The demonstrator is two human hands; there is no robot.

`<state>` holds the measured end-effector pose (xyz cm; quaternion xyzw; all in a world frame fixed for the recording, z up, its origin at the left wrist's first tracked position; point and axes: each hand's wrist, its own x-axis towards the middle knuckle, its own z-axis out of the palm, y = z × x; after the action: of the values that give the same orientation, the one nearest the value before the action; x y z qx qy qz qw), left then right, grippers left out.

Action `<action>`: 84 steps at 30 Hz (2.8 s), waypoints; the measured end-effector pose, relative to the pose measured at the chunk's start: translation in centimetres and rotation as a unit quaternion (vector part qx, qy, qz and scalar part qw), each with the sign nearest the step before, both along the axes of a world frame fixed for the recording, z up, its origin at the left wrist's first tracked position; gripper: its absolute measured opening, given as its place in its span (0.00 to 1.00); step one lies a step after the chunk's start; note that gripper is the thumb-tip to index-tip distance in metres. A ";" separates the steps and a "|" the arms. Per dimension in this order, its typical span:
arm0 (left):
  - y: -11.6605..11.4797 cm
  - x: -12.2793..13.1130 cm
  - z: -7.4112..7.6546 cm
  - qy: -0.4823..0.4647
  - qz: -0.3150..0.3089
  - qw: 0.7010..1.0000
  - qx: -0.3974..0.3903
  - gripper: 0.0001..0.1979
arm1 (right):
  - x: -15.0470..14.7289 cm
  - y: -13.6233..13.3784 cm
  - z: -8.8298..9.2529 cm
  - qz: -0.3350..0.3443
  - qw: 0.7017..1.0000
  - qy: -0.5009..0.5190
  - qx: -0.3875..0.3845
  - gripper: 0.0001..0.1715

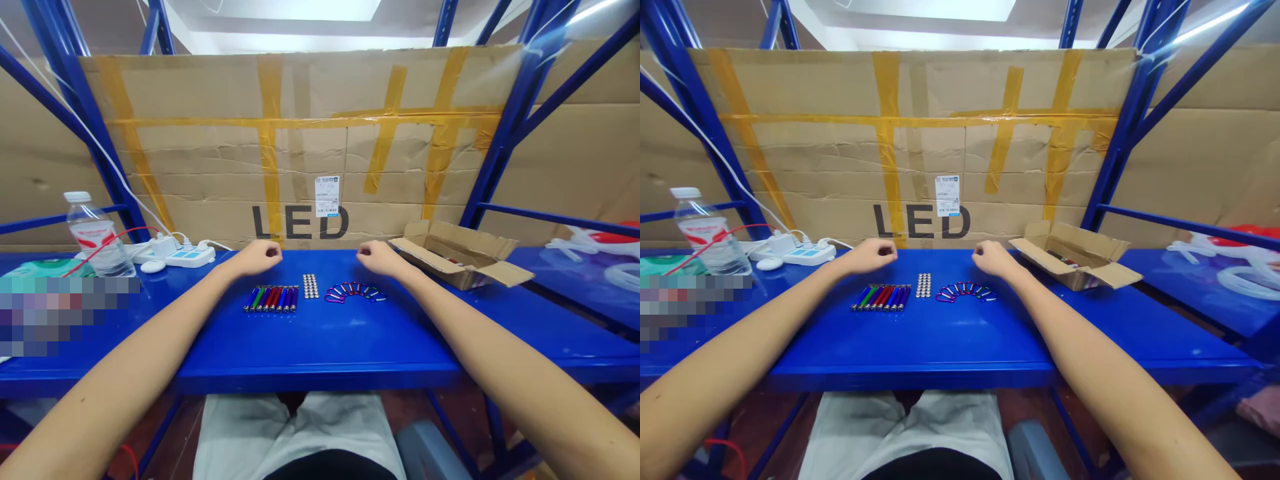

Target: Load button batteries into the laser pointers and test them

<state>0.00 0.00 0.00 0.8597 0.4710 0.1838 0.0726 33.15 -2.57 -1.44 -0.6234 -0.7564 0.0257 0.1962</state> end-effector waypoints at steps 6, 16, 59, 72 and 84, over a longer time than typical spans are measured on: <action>-3.5 4.0 0.1 0.011 -0.147 0.987 -0.056 0.08 | -6.1 -5.2 0.5 0.349 0.933 0.070 0.059 0.14; -3.9 3.8 0.1 0.020 -0.136 0.985 -0.100 0.09 | -8.9 -8.0 -0.2 0.445 0.895 0.020 0.036 0.20; -5.1 5.5 -0.4 0.070 -0.175 0.979 0.076 0.10 | -4.7 -7.3 2.7 0.314 0.947 0.014 -0.067 0.11; -3.5 6.7 -1.4 0.152 -0.139 0.976 0.067 0.27 | -4.6 -6.2 2.0 0.245 0.968 -0.051 0.022 0.09; -3.3 7.4 -1.9 0.193 -0.140 0.968 0.078 0.26 | -4.6 -6.0 1.7 0.250 0.966 -0.063 0.019 0.10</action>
<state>7.40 -3.35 -1.88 0.9391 0.3357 0.0389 -0.0617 28.50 -8.54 0.28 -0.4109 -0.8994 0.0202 0.1477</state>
